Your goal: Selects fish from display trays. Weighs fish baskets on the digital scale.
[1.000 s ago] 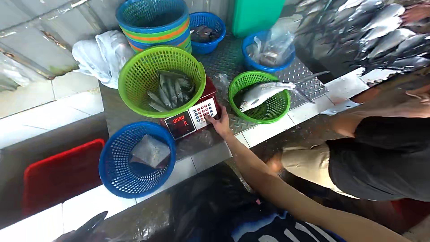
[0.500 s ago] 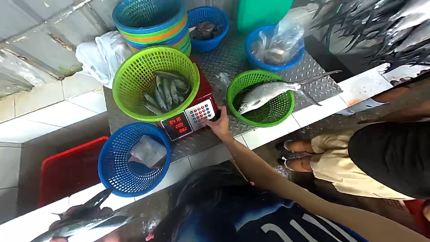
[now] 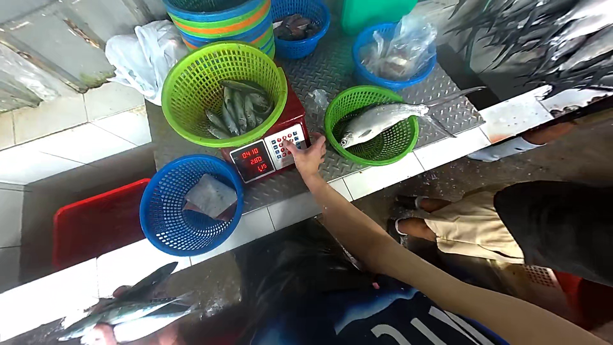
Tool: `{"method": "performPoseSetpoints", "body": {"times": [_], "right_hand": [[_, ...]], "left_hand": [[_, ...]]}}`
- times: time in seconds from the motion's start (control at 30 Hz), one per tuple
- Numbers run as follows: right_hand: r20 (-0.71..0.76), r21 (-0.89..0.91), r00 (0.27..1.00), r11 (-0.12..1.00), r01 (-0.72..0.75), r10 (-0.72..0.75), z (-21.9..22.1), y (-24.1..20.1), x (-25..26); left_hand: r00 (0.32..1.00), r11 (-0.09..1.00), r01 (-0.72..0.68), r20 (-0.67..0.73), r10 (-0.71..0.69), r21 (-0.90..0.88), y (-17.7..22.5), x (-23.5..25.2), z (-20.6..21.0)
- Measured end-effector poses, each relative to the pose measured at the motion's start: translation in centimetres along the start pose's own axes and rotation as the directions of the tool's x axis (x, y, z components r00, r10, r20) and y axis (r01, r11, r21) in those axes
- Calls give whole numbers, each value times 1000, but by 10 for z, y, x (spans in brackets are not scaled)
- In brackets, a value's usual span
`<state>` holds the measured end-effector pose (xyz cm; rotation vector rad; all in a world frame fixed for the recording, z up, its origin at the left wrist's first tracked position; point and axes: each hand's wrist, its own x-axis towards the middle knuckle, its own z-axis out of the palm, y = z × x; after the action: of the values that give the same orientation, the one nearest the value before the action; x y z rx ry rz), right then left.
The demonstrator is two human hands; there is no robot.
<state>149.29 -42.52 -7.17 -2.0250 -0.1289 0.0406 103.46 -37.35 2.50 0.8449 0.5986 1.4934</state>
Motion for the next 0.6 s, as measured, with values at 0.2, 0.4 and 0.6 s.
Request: {"method": "performPoseSetpoints", "body": {"times": [0.2,0.4,0.6], "right_hand": [[320,197,778,841,503,-540,-19,18,-81],[130,392,948,893,220,-291,-48,-101,2],[374,493,927,855,-164,-38,-11,-162,15]], "left_hand": [[995,987,-62,-63,72,147,12,-21,-39],[988,998,32,-153,-23,60,20,-46,-24],[993,982,95,-52,-105,-164,24,-56,-71]]}}
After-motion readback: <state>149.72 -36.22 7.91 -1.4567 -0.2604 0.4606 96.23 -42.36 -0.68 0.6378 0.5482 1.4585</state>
